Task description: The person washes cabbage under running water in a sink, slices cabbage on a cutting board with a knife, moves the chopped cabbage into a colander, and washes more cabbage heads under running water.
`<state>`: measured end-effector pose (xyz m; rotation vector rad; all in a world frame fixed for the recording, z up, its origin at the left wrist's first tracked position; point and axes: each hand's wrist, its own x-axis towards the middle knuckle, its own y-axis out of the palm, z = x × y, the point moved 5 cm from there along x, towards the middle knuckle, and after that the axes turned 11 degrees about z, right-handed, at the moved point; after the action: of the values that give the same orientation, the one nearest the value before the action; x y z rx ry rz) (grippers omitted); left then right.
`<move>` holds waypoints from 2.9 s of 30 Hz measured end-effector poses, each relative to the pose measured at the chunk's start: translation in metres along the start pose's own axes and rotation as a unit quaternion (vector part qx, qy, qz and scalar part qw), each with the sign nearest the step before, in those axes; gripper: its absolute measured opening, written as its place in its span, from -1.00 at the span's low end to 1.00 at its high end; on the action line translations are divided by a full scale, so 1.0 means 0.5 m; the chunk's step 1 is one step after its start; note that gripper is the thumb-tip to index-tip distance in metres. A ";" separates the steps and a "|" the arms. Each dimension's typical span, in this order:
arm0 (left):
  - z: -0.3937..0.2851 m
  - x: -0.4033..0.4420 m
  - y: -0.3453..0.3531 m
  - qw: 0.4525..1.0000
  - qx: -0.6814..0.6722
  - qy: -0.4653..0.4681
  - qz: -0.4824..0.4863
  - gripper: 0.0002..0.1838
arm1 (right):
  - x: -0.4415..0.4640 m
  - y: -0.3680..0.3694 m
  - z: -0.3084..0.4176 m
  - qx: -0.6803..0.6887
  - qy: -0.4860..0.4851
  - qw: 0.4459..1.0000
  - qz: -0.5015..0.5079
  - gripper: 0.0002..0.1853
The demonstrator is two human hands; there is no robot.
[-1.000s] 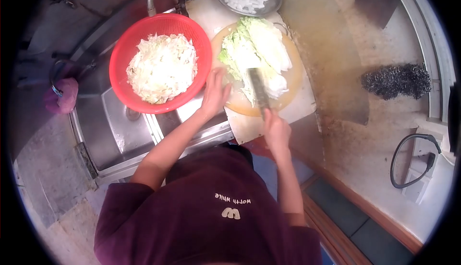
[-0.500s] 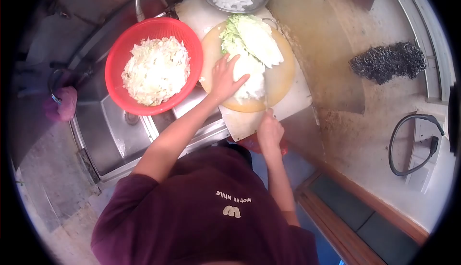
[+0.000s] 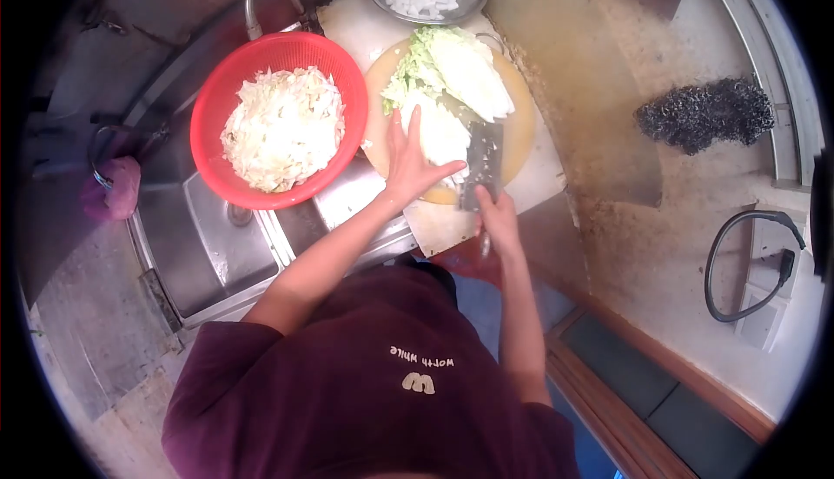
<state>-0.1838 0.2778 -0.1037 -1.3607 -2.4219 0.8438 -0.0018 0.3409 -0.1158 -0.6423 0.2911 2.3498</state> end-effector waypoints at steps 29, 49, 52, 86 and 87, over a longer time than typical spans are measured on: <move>-0.074 -0.050 -0.311 0.954 -0.067 0.073 -0.282 0.02 | -0.007 0.294 0.236 -0.188 -0.230 0.953 0.058 -0.72; 0.145 0.003 -0.387 0.956 0.150 0.020 -0.250 -0.64 | -0.057 0.034 0.082 -0.013 -0.056 0.996 -0.071 -0.84; 0.067 0.067 -0.290 0.985 0.024 0.091 -0.146 -0.65 | -0.093 -0.023 0.033 0.068 -0.050 0.989 -0.125 -0.84; 0.101 -0.015 -0.311 0.948 0.000 0.106 -0.301 -0.69 | 0.011 0.297 0.098 -0.175 -0.183 0.951 0.176 -0.79; 0.111 -0.021 -0.353 0.948 0.160 0.043 -0.273 -0.72 | 0.008 0.293 0.114 -0.174 -0.171 0.955 0.166 -0.76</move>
<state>-0.3279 0.1781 -0.0439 -0.5526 -2.2828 0.9376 -0.1224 0.2547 -0.0639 -0.3483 -0.1937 2.8140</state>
